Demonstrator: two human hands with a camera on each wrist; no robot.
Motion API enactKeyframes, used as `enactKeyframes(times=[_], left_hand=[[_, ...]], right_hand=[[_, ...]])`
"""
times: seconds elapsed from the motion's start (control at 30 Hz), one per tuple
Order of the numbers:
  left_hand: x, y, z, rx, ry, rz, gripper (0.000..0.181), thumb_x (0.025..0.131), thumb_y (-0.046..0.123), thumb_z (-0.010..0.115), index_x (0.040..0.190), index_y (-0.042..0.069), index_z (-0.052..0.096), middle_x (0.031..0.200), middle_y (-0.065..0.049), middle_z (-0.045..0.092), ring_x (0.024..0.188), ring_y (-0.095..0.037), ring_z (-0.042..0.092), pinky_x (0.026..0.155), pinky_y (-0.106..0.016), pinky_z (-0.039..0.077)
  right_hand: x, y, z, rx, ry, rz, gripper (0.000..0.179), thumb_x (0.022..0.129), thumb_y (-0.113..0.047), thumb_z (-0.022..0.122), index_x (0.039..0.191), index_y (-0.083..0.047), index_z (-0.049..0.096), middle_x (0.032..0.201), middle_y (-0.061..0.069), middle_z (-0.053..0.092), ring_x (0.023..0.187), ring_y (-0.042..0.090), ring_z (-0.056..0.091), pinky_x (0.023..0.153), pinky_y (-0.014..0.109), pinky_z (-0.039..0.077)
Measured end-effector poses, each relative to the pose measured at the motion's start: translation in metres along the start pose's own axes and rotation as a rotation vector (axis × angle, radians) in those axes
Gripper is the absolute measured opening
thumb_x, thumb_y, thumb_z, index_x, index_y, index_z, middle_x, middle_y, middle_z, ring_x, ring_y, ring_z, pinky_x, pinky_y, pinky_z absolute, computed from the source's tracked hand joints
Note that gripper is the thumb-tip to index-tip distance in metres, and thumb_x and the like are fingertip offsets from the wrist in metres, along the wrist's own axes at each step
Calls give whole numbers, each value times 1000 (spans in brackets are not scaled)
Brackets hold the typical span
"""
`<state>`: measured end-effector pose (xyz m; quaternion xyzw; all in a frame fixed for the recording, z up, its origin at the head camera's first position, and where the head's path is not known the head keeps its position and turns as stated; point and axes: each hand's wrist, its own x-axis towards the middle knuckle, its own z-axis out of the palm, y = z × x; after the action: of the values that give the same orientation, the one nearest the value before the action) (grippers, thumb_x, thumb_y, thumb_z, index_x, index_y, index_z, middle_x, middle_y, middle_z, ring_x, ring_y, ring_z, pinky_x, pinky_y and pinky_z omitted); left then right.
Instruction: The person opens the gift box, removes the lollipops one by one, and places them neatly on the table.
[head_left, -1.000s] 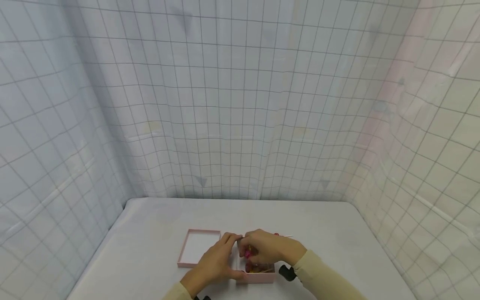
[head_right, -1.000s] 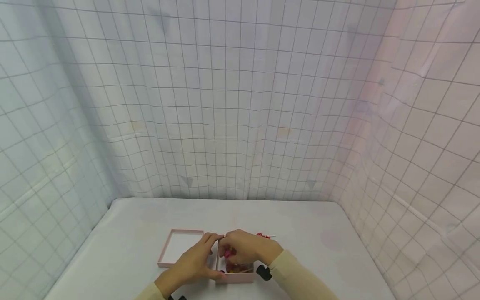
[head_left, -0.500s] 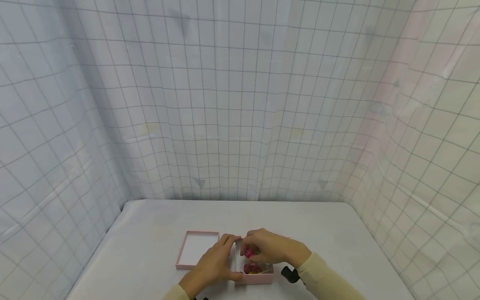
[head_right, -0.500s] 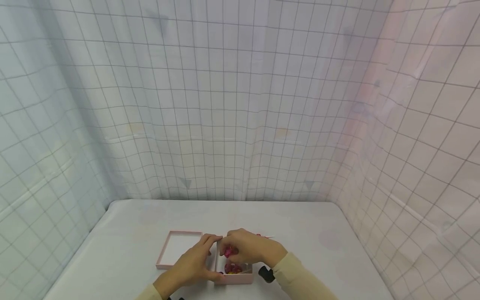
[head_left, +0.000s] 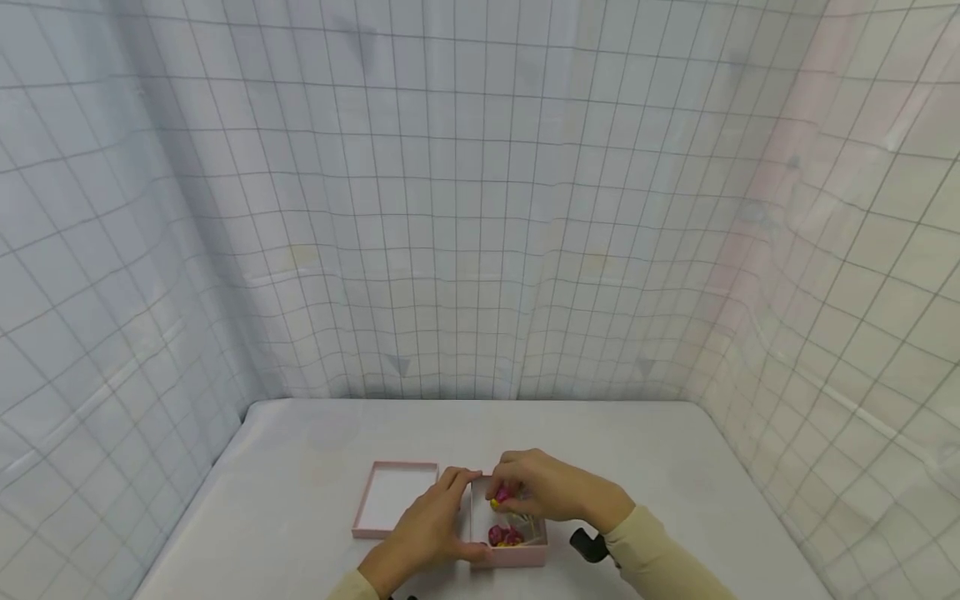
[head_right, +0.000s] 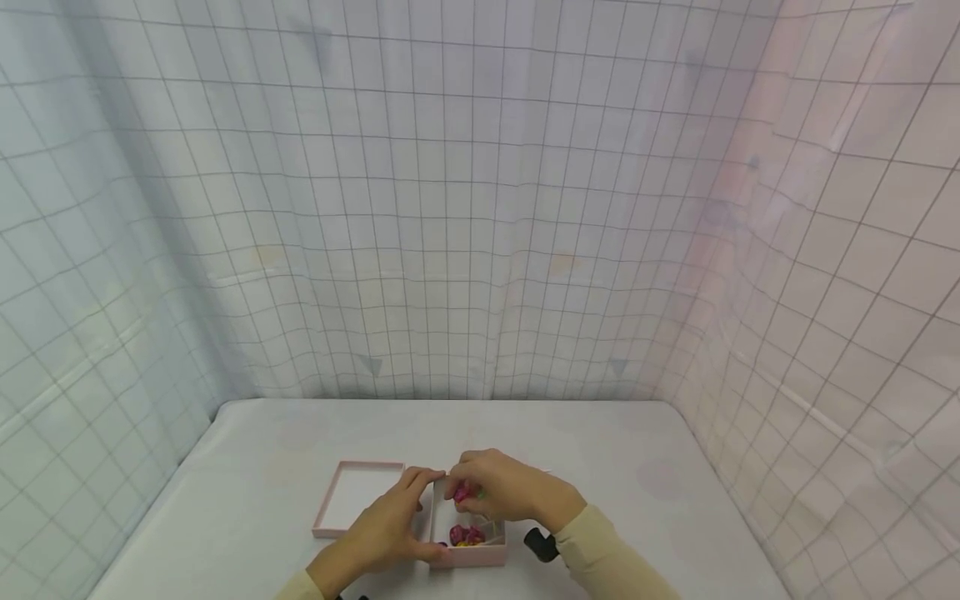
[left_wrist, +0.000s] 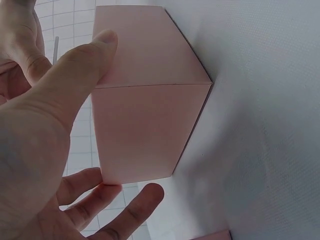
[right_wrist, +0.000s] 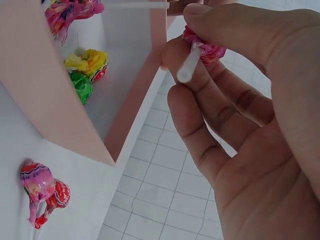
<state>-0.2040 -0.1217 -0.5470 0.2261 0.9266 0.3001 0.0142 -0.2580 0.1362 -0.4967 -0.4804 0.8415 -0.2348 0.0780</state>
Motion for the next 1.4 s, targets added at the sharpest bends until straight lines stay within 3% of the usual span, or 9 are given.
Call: enactKeyframes(times=[0.33, 0.8, 0.97, 1.17, 1.4], left_hand=[[1, -1, 1, -12, -5, -17, 112, 76, 51, 111, 165, 10, 55, 160, -12, 61, 130, -39, 74, 105, -64, 66], [1, 2, -1, -5, -15, -29, 114, 76, 52, 110, 166, 10, 54, 161, -12, 61, 131, -38, 73, 107, -64, 66], [1, 1, -1, 1, -10, -25, 114, 76, 53, 110, 165, 10, 55, 161, -12, 61, 131, -38, 74, 108, -63, 66], [1, 1, 0, 2, -8, -20, 114, 75, 53, 111, 165, 10, 55, 160, -12, 61, 129, -36, 74, 106, -62, 66], [1, 1, -1, -1, -16, -32, 113, 76, 52, 111, 165, 10, 55, 160, -13, 62, 128, -36, 74, 108, -63, 65]], right_hand=[[-5, 3, -9, 13, 10, 64, 27, 108, -11, 85, 134, -9, 82, 129, 0, 81, 105, -6, 70, 96, 22, 66], [-11, 9, -3, 32, 40, 41, 24, 107, -8, 85, 131, -11, 84, 122, -4, 77, 103, -8, 67, 96, 23, 67], [-15, 11, -4, 7, 63, 40, 26, 106, -10, 87, 131, -15, 86, 118, -6, 74, 99, -6, 63, 91, 27, 68], [-20, 16, -6, 3, 78, 55, 27, 106, -9, 87, 132, -17, 87, 116, -8, 73, 95, -6, 60, 85, 23, 65], [-29, 20, -8, 4, 84, 69, 25, 107, -11, 86, 130, -18, 87, 119, -6, 75, 102, -6, 65, 91, 27, 68]])
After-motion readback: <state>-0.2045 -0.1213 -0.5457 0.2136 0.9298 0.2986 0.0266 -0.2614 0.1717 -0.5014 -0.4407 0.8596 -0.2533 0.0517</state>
